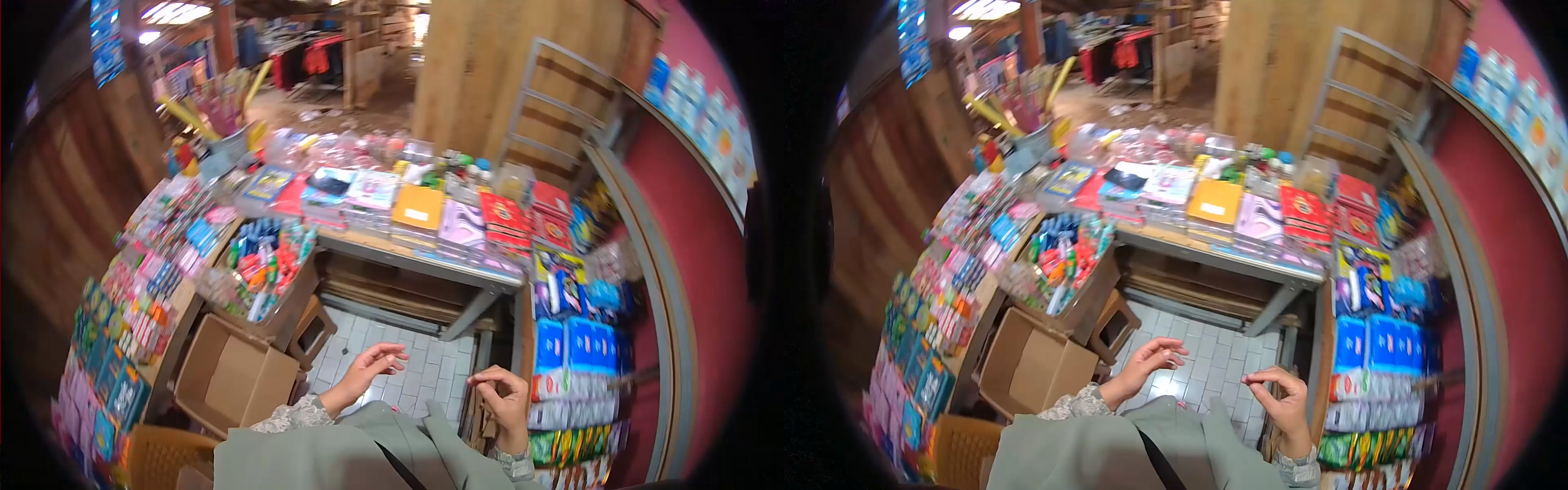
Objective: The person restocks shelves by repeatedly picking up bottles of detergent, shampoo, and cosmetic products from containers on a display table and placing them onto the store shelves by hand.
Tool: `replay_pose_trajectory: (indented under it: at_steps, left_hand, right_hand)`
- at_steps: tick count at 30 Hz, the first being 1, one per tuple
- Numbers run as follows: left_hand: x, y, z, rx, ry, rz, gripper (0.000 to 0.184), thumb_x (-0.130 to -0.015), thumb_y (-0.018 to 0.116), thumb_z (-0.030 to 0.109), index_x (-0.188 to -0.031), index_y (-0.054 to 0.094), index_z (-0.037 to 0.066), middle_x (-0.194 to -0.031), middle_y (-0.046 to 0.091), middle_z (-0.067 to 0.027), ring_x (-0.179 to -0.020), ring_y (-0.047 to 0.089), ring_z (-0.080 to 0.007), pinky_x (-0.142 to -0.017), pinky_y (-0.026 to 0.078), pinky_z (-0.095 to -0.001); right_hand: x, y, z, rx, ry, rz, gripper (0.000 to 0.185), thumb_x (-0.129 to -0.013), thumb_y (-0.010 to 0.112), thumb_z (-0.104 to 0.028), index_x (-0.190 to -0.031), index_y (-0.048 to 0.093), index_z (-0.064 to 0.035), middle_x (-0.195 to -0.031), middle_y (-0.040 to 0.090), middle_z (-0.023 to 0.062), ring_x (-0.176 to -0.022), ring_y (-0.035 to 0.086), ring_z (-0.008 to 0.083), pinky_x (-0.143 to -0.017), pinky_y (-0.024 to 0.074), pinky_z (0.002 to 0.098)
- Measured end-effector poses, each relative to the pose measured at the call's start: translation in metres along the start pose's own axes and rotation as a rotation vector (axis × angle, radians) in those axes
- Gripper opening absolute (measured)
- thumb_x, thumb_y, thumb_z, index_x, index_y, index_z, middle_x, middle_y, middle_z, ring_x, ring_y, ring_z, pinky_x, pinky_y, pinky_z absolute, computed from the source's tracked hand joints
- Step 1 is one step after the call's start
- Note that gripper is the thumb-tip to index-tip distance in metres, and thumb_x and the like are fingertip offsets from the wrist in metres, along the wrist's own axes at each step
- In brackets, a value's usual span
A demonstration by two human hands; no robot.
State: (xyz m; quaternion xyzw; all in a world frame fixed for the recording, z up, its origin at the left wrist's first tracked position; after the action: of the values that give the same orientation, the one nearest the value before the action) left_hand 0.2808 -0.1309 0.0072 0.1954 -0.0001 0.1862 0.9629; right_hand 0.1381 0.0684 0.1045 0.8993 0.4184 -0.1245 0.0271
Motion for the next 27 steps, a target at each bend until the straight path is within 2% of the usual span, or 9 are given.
replay_pose_trajectory:
  at_steps: [8,14,17,20,24,27]
  left_hand:
    - [0.012,-0.086,0.001,0.081,0.074,0.438,0.033,-0.096,0.049,0.024,-0.124,0.051,0.006,-0.117,0.059,-0.0080,-0.100,0.058,-0.0135,-0.088,0.045,-0.0295]
    - [-0.040,-0.139,0.020,0.083,0.197,0.730,0.032,-0.097,0.049,0.025,-0.123,0.051,0.007,-0.116,0.060,-0.0064,-0.101,0.057,-0.0134,-0.087,0.044,-0.0284]
    - [-0.085,-0.148,0.036,0.116,0.219,0.790,0.032,-0.097,0.048,0.024,-0.124,0.050,0.006,-0.116,0.059,-0.0097,-0.100,0.058,-0.0156,-0.089,0.046,-0.0318]
    - [-0.115,-0.163,0.041,0.158,0.215,0.821,0.033,-0.097,0.048,0.023,-0.124,0.050,0.005,-0.116,0.059,-0.0107,-0.101,0.058,-0.0165,-0.090,0.046,-0.0324]
    - [-0.116,-0.181,0.039,0.237,0.266,0.933,0.034,-0.097,0.050,0.023,-0.124,0.050,0.004,-0.115,0.059,-0.0089,-0.100,0.058,-0.0148,-0.088,0.046,-0.0296]
    - [-0.102,-0.200,0.037,0.288,0.285,1.013,0.036,-0.096,0.051,0.025,-0.126,0.049,0.005,-0.116,0.059,-0.0074,-0.100,0.058,-0.0136,-0.088,0.045,-0.0279]
  right_hand:
    - [-0.138,0.098,0.088,-0.200,0.085,-0.475,0.012,-0.082,0.064,0.003,-0.094,0.067,0.0025,-0.089,0.068,0.0109,-0.085,0.065,0.0176,-0.078,0.0505,0.0284]
    - [-0.264,0.149,0.135,-0.243,0.084,-0.819,0.015,-0.084,0.064,-0.001,-0.098,0.067,0.0025,-0.094,0.068,0.0100,-0.088,0.064,0.0157,-0.078,0.0496,0.0268]
    - [-0.330,0.173,0.161,-0.251,0.172,-0.906,0.016,-0.085,0.064,-0.003,-0.099,0.066,0.0021,-0.094,0.068,0.0094,-0.088,0.064,0.0140,-0.077,0.0491,0.0254]
    - [-0.382,0.214,0.200,-0.142,0.205,-1.027,0.022,-0.085,0.065,-0.007,-0.106,0.064,0.0003,-0.096,0.067,0.0055,-0.083,0.061,0.0080,-0.072,0.0480,0.0219]
    - [-0.401,0.290,0.257,-0.097,0.268,-1.153,0.034,-0.084,0.068,-0.010,-0.116,0.060,-0.0054,-0.102,0.064,0.0042,-0.078,0.059,0.0074,-0.069,0.0479,0.0211]
    - [-0.386,0.354,0.292,-0.018,0.176,-1.253,0.042,-0.084,0.067,-0.008,-0.124,0.055,-0.0066,-0.115,0.059,0.0065,-0.085,0.058,0.0081,-0.073,0.0466,0.0198]
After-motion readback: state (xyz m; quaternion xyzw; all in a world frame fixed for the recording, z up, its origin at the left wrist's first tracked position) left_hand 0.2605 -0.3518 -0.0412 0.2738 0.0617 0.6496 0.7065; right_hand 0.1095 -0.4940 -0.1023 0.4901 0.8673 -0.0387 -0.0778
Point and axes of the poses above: each hand's wrist, its own x-axis away from the middle knuckle, its own y-axis out of the palm, z = x × y, the point moved 6 cm from there along -x, towards the middle knuckle
